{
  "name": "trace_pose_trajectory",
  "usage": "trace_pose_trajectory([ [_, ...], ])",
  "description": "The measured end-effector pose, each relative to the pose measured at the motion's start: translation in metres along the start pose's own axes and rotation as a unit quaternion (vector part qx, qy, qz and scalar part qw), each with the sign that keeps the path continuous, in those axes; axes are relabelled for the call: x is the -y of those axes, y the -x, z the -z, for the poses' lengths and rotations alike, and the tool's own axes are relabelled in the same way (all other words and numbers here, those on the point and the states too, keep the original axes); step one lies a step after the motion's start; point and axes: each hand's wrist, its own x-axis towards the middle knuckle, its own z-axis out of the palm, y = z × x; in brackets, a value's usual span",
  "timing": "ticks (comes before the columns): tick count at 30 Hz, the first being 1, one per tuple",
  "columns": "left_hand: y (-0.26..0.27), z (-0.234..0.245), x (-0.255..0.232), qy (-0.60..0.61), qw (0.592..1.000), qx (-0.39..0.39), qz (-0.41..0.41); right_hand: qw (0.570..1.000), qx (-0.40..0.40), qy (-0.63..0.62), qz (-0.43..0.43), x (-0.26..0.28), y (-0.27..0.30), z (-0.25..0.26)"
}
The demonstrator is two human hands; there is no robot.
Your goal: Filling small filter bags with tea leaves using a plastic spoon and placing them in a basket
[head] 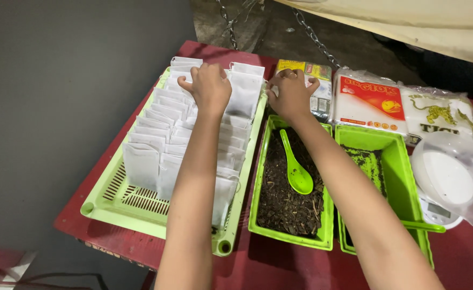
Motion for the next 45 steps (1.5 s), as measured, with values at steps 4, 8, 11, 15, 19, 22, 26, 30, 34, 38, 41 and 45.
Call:
trace_pose_trajectory([
  [4, 0.014, 0.013, -0.015, 0.006, 1.000, -0.016, -0.018, 1.000, -0.008, -0.013, 0.012, -0.003, 0.015, 0.018],
  [8, 0.034, 0.042, -0.043, 0.037, 0.998, -0.008, -0.050, 0.995, 0.003, -0.100, -0.001, -0.006, 0.027, 0.048],
  [11, 0.055, 0.074, -0.079, 0.059, 0.996, 0.032, -0.059, 0.988, 0.004, -0.151, -0.015, -0.020, 0.037, 0.080],
  [15, 0.067, 0.053, -0.124, 0.064, 0.989, 0.049, -0.126, 0.988, -0.011, -0.148, -0.052, -0.069, 0.059, 0.113],
  [19, 0.105, 0.025, -0.182, 0.123, 0.969, 0.063, -0.206, 0.973, 0.008, -0.191, -0.128, -0.105, 0.109, 0.163],
  [22, 0.140, 0.021, -0.229, 0.110, 0.941, 0.207, -0.246, 0.962, -0.039, -0.262, -0.068, -0.148, 0.143, 0.170],
  [26, 0.182, 0.017, -0.284, 0.149, 0.917, 0.228, -0.290, 0.968, -0.114, -0.221, -0.018, -0.193, 0.185, 0.182],
  [30, 0.220, -0.004, -0.324, 0.192, 0.900, 0.200, -0.335, 0.967, -0.147, -0.199, -0.054, -0.235, 0.228, 0.194],
  [34, 0.251, -0.020, -0.362, 0.207, 0.884, 0.206, -0.364, 0.967, -0.175, -0.160, -0.097, -0.272, 0.268, 0.212],
  [38, 0.277, -0.024, -0.398, 0.184, 0.860, 0.277, -0.388, 0.959, -0.173, -0.146, -0.169, -0.288, 0.298, 0.241],
  [41, 0.292, -0.033, -0.423, 0.181, 0.846, 0.300, -0.401, 0.949, -0.161, -0.153, -0.222, -0.299, 0.317, 0.257],
  [45, 0.312, -0.043, -0.446, 0.172, 0.830, 0.317, -0.426, 0.952, -0.138, -0.099, -0.253, -0.350, 0.345, 0.241],
])
